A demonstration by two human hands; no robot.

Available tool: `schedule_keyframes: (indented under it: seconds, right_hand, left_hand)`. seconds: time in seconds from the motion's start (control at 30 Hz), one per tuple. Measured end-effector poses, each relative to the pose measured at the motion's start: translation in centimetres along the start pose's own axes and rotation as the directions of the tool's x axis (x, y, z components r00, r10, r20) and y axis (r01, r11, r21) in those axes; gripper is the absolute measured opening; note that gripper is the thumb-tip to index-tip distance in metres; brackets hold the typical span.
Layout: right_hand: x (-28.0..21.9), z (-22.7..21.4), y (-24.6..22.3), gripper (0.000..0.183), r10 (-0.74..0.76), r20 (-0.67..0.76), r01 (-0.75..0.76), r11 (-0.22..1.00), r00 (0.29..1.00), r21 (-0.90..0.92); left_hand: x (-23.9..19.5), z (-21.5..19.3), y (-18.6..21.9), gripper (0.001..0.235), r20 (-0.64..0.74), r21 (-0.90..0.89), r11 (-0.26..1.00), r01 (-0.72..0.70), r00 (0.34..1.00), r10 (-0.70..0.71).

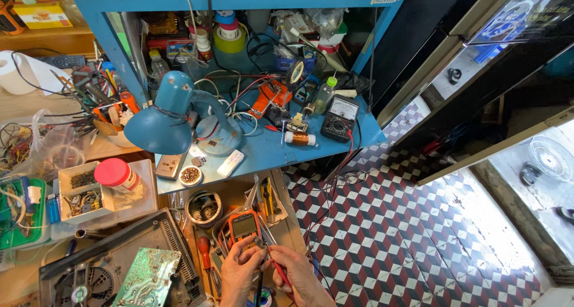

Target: The person uses pliers to strip and cut wires, then inserts and secures a small cylindrical component into a circuit board. They repeat the insertion and adjustment process on the same board while working at a cluttered electronics workbench.

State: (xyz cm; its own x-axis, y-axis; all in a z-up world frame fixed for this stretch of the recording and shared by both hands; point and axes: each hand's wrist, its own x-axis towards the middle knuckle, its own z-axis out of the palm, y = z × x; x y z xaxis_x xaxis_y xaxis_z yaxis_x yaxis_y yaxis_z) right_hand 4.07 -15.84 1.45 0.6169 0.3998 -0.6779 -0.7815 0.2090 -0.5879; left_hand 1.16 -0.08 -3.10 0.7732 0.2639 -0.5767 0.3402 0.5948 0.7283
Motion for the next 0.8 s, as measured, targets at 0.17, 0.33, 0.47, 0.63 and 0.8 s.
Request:
schedule_keyframes:
  seconds: [0.17,0.33,0.47,0.63,0.8]
  right_hand:
    - [-1.1,0.5,-0.9,0.047,0.018,0.01,-0.018,0.999,1.0,-0.027]
    - [-1.7,-0.7,-1.6,0.05,0.041,0.101,-0.024,0.986,0.994,-0.164]
    - [-1.4,-1.8,-2.1,0.051,0.071,0.14,-0.041,0.978,0.988,-0.206]
    - [-1.5,-2.3,-2.1,0.045,0.093,0.183,-0.05,0.972,0.979,-0.228]
    - [-1.4,-2.5,-2.0,0.039,0.118,0.165,-0.078,0.97,0.979,-0.231]
  left_hand:
    - [-0.3,0.2,1.2,0.053,0.004,0.024,0.997,0.071,0.997,-0.071]
    - [-0.2,-0.8,2.6,0.056,0.107,0.15,0.974,0.167,0.977,-0.184]
    - [0.3,-1.4,2.8,0.056,0.151,0.174,0.951,0.256,0.947,-0.283]
    - [1.4,-2.3,2.0,0.055,0.219,0.225,0.941,0.252,0.928,-0.301]
    - [2.7,-2.9,0.8,0.056,0.257,0.23,0.935,0.268,0.91,-0.324]
